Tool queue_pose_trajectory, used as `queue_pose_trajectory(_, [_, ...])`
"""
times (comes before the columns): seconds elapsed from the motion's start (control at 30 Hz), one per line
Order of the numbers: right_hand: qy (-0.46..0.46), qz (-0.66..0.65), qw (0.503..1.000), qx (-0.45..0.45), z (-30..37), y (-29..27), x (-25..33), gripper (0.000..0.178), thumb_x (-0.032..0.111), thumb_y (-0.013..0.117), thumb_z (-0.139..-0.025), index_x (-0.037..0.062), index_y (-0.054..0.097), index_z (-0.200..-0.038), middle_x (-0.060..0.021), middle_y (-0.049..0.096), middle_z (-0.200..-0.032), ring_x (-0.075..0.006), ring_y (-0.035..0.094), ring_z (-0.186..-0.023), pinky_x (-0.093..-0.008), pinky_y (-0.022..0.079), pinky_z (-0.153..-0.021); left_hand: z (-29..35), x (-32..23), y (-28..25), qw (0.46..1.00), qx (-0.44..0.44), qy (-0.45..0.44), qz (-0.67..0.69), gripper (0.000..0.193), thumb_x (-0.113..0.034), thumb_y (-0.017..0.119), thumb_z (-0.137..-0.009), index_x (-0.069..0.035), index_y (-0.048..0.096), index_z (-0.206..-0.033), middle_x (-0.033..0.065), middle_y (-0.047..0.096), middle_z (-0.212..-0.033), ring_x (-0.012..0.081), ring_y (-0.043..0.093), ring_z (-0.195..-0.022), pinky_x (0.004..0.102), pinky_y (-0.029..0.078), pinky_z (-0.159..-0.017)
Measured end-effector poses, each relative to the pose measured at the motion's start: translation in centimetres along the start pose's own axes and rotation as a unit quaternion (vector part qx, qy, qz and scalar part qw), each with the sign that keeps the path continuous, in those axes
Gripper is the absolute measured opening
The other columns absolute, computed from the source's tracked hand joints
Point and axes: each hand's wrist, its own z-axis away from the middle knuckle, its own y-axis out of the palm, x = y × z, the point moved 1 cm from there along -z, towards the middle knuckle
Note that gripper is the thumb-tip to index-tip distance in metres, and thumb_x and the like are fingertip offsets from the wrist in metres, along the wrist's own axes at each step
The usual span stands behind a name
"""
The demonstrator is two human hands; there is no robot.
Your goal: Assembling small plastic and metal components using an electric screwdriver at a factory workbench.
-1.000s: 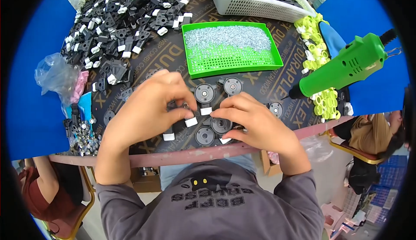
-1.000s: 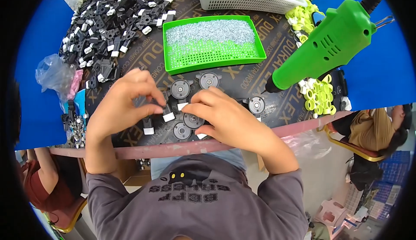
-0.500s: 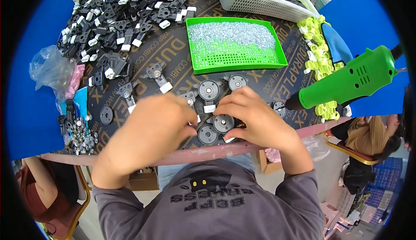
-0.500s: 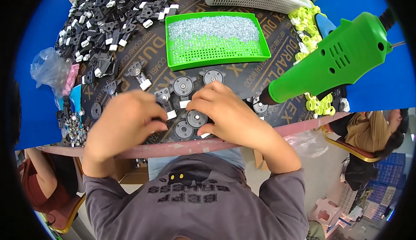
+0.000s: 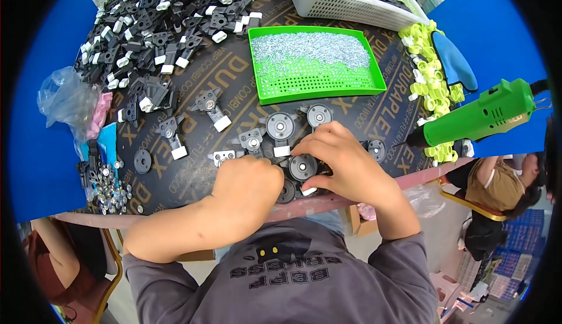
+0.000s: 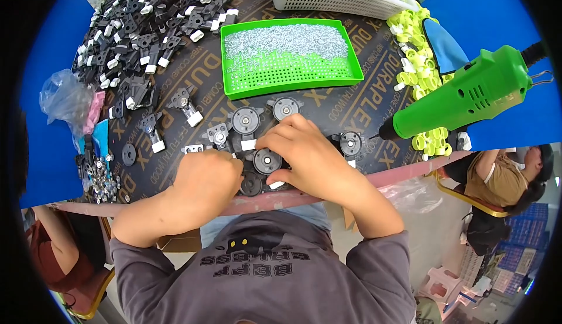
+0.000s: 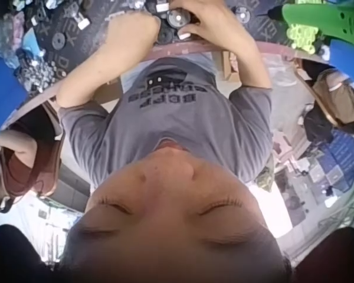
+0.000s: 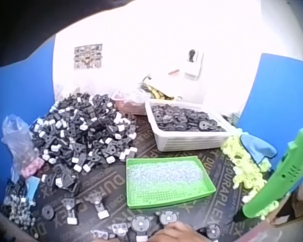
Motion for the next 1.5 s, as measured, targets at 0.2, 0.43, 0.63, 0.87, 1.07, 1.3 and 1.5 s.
queue_pose_trajectory(0.2, [0.018, 0.047, 0.998, -0.037, 0.6, -0.5, 0.0, 0.060, 0.014, 0.086, -0.058, 0.0069, 0.064, -0.113, -0.0062, 0.064, -0.109, -0.0311, 0.053, -0.110, -0.0425, 0.044, -0.095, -0.2, 0.5, -0.5, 0.999, 0.002, 0.015, 0.037, 0.012, -0.002, 0.063, -0.070, -0.001, 0.064, -0.082, 0.0151, 0.068, -0.078, 0.0316, 0.070, -0.076, 0.0410, 0.055, -0.063])
queue_pose_trajectory(0.43, [-0.057, 0.026, 0.990, -0.125, 1.6, -0.5, 1.8, 0.034, 0.020, 0.082, -0.071, 0.0083, 0.068, -0.099, -0.0046, 0.065, -0.099, -0.0292, 0.057, -0.094, -0.0393, 0.048, -0.080, -0.4, 0.6, -1.0, 0.992, 0.049, 0.023, 0.113, 0.024, -0.019, 0.076, -0.077, -0.003, 0.062, -0.089, 0.0137, 0.066, -0.079, 0.0337, 0.067, -0.079, 0.0453, 0.051, -0.064])
queue_pose_trajectory(0.63, [-0.071, 0.032, 0.985, -0.153, 2.2, 0.5, 2.7, 0.032, 0.017, 0.083, -0.071, 0.0075, 0.069, -0.098, -0.0046, 0.065, -0.097, -0.0280, 0.058, -0.090, -0.0376, 0.048, -0.077, -0.5, 0.7, -1.5, 0.987, 0.084, 0.005, 0.139, 0.018, -0.014, 0.070, -0.082, 0.001, 0.062, -0.088, 0.0194, 0.067, -0.074, 0.0367, 0.069, -0.073, 0.0460, 0.053, -0.064])
queue_pose_trajectory(0.87, [-0.061, 0.033, 0.978, -0.196, -0.1, 2.0, 5.0, 0.064, 0.020, 0.089, -0.065, 0.0012, 0.062, -0.121, -0.0130, 0.062, -0.111, -0.0303, 0.061, -0.088, -0.0393, 0.049, -0.075, -0.5, 3.1, -5.8, 0.961, -0.015, -0.086, 0.263, 0.022, -0.018, 0.075, -0.082, -0.003, 0.062, -0.073, 0.0078, 0.056, -0.055, 0.0181, 0.053, -0.049, 0.0314, 0.040, -0.048])
queue_pose_trajectory(1.07, [-0.096, 0.093, 0.970, -0.205, -4.4, 1.2, 4.7, 0.055, 0.009, 0.082, -0.070, 0.0025, 0.061, -0.121, -0.0113, 0.062, -0.113, -0.0317, 0.061, -0.095, -0.0402, 0.050, -0.083, 0.0, 6.6, -7.4, 0.934, -0.034, -0.093, 0.344, 0.009, -0.005, 0.073, -0.085, -0.002, 0.064, -0.085, -0.0053, 0.050, -0.060, 0.0010, 0.040, -0.054, 0.0208, 0.031, -0.047])
queue_pose_trajectory(1.3, [-0.078, 0.074, 0.994, -0.024, -6.5, 2.1, 2.7, 0.054, 0.011, 0.081, -0.069, 0.0055, 0.063, -0.119, -0.0079, 0.060, -0.116, -0.0313, 0.051, -0.115, -0.0426, 0.045, -0.096, 0.7, 9.5, -5.7, 0.993, -0.005, -0.049, 0.112, 0.041, -0.025, 0.088, -0.059, -0.008, 0.067, -0.089, 0.0059, 0.062, -0.082, 0.0266, 0.063, -0.076, 0.0368, 0.049, -0.069])
queue_pose_trajectory(1.5, [-0.077, 0.082, 0.994, 0.005, -6.8, 2.3, 2.1, 0.052, 0.015, 0.081, -0.071, 0.0016, 0.064, -0.119, -0.0093, 0.059, -0.116, -0.0309, 0.048, -0.119, -0.0429, 0.040, -0.098, 0.6, 7.4, -3.9, 0.998, -0.005, -0.052, 0.045, 0.037, -0.025, 0.088, -0.058, -0.006, 0.064, -0.079, 0.0098, 0.063, -0.081, 0.0320, 0.065, -0.081, 0.0430, 0.049, -0.070])
